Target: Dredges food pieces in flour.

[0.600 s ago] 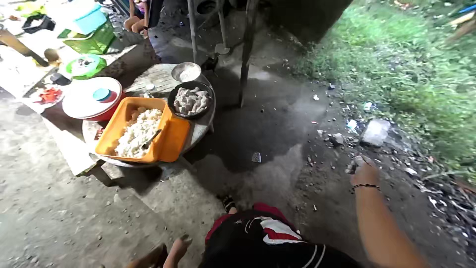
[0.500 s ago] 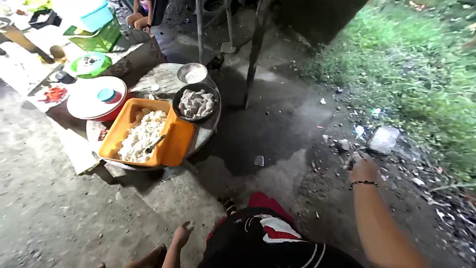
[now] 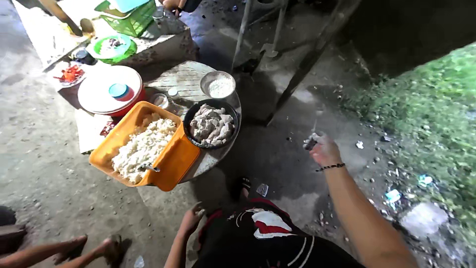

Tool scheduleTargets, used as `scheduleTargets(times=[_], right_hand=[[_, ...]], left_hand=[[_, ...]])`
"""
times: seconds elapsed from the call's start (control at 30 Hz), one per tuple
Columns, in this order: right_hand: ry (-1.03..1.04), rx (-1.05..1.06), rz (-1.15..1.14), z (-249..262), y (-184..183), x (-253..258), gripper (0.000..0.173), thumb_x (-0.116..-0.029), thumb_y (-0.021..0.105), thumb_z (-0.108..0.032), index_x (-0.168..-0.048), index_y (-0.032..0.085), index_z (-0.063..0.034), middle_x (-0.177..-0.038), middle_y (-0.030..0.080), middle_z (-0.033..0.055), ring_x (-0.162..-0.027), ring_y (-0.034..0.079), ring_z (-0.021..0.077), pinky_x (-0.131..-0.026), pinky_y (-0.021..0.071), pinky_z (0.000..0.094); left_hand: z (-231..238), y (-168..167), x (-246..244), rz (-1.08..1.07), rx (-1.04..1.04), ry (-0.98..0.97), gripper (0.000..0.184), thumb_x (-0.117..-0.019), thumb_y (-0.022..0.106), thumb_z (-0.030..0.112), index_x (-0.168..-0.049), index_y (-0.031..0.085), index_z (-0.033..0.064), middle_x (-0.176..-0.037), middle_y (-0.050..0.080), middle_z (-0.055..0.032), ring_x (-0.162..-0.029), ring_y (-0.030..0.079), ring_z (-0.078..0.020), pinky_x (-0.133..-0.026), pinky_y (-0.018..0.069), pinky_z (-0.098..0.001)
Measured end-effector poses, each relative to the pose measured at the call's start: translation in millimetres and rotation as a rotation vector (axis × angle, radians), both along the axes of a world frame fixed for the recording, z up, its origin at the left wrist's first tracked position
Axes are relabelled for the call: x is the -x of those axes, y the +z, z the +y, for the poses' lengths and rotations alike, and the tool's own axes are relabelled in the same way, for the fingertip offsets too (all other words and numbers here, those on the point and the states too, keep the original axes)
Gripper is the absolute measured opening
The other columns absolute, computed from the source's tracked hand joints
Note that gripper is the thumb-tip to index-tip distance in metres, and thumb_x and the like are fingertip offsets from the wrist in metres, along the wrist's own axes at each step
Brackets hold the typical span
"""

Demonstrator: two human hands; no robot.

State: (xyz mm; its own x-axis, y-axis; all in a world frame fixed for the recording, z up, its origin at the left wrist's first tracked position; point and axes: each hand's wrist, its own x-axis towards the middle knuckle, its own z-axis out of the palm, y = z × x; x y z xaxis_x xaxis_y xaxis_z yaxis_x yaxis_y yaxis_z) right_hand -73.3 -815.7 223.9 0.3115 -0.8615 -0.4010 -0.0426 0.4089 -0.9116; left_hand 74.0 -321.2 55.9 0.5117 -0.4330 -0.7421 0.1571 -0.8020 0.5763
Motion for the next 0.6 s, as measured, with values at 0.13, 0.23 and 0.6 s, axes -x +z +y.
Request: scheduleTargets(times=[0.13, 0.23, 0.6], right_hand=[[0.275, -0.130, -0.028, -17.0, -10.4, -87.6, 0.032, -0.1090, 0.045, -0.014, -0.140, 0.049, -0.0074, -0.096, 0.059, 0.0034, -0.079, 0.064, 0.0149, -0.077, 0.0586, 0.0366], [0.464, -0.163, -0.029, -1.5, -17.0, -139.6, 0.027, -0.1078, 0.049, -0.011, -0.134, 0.053, -0.0059, -0.097, 0.064, 0.0055, -0.082, 0.067, 0.0166, -0.078, 0.0599, 0.0387], [0.863, -0.084, 0.105, 52.9, -22.5, -227.3, 0.020, -0.0970, 0.067, -0.002, -0.117, 0.062, 0.0004, -0.093, 0.066, 0.0075, -0.071, 0.061, 0.0109, -0.064, 0.0543, 0.0268]], left_hand=[[-95.9, 40.5, -11.8, -0.088, 0.282, 0.081, 0.048, -0.1034, 0.058, 0.023, -0.148, 0.051, 0.0060, -0.135, 0.065, -0.0159, -0.119, 0.066, -0.0253, -0.105, 0.0509, -0.0453], [-156.0, 78.9, -26.1, -0.135, 0.467, 0.139, 0.046, -0.1037, 0.056, 0.022, -0.146, 0.053, 0.0045, -0.131, 0.067, -0.0116, -0.115, 0.067, -0.0169, -0.102, 0.0539, -0.0370], [-236.9, 125.3, -106.3, -0.186, 0.524, 0.195, 0.046, -0.1030, 0.059, 0.028, -0.144, 0.055, 0.0074, -0.119, 0.072, -0.0076, -0.094, 0.070, -0.0119, -0.084, 0.0586, -0.0321]])
